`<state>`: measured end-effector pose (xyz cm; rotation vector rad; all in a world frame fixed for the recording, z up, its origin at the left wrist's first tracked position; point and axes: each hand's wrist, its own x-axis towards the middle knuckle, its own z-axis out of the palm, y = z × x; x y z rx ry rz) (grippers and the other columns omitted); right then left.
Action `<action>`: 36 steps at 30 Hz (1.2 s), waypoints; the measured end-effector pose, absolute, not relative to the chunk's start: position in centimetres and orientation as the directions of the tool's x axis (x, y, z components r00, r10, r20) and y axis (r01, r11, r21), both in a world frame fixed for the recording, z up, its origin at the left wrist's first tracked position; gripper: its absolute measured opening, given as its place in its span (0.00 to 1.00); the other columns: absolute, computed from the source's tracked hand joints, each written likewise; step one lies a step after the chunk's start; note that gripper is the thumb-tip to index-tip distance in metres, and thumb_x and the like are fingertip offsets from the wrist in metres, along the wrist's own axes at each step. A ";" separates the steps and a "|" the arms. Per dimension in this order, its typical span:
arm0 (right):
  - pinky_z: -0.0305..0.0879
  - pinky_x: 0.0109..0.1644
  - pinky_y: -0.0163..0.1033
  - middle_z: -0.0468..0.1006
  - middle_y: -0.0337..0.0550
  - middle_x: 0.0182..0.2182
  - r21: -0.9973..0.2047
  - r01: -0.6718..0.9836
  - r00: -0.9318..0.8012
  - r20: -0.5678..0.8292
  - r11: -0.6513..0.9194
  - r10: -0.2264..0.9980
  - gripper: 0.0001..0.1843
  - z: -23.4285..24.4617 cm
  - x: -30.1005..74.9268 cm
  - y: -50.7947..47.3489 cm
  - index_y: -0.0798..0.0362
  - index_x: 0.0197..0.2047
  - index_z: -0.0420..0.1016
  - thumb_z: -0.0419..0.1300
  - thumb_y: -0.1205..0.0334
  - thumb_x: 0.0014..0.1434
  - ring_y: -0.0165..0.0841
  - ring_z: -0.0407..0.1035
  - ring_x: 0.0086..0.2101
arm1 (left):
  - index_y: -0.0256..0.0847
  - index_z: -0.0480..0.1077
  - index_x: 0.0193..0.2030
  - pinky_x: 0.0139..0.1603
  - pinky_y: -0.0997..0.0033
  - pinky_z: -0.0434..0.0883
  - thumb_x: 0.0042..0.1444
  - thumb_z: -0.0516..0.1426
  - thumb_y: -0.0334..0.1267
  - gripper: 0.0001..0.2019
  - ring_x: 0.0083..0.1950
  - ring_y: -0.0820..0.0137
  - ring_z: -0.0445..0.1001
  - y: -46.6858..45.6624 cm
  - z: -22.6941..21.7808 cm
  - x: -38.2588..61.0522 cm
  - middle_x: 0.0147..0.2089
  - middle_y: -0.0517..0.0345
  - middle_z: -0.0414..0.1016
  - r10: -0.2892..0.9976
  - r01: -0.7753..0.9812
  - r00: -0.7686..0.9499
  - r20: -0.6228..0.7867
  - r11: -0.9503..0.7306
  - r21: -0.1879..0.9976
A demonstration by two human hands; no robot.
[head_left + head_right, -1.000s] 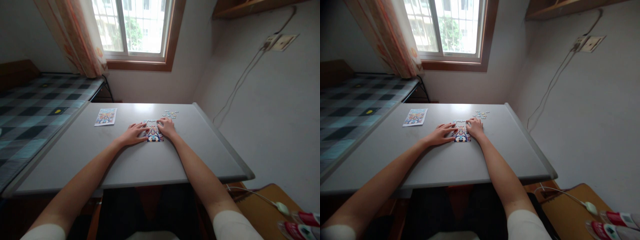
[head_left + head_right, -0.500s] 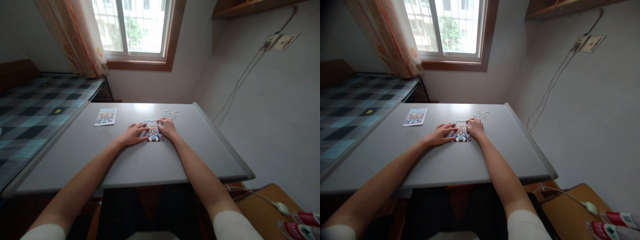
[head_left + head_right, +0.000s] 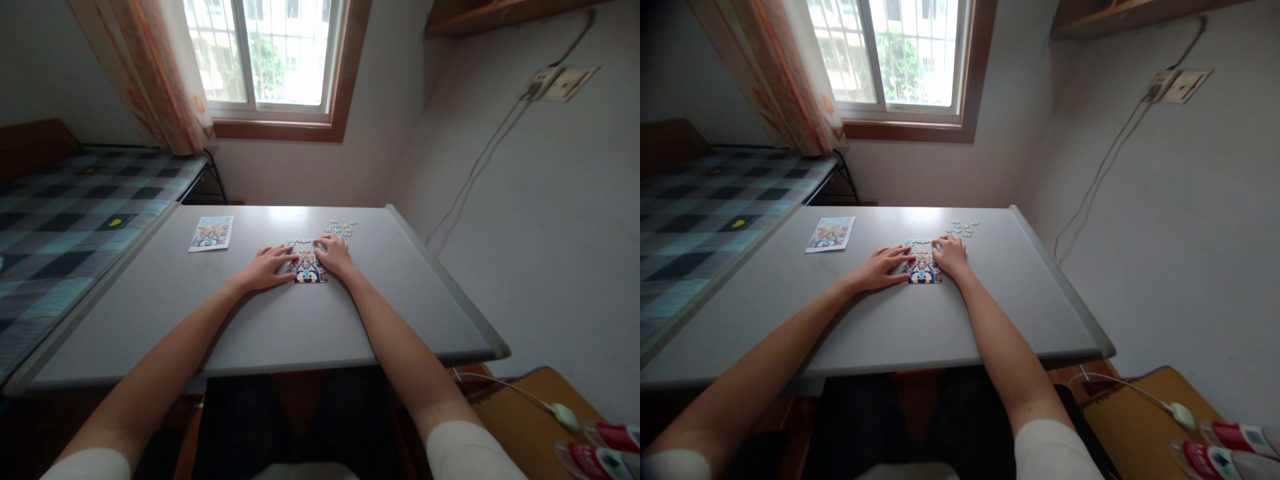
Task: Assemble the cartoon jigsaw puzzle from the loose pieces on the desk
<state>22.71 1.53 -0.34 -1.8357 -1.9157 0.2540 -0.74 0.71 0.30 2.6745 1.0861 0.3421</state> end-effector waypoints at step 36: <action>0.57 0.55 0.48 0.72 0.44 0.52 -0.450 0.889 0.006 0.202 0.088 0.979 0.17 -0.1 22.6 1.4 0.46 0.49 0.77 0.55 0.58 0.59 0.43 0.61 0.51 | 0.53 0.62 0.65 0.70 0.52 0.46 0.58 0.48 0.62 0.31 0.71 0.58 0.51 0.7 0.3 -0.7 0.71 0.55 0.54 0.704 0.651 0.699 0.125 -0.699 0.297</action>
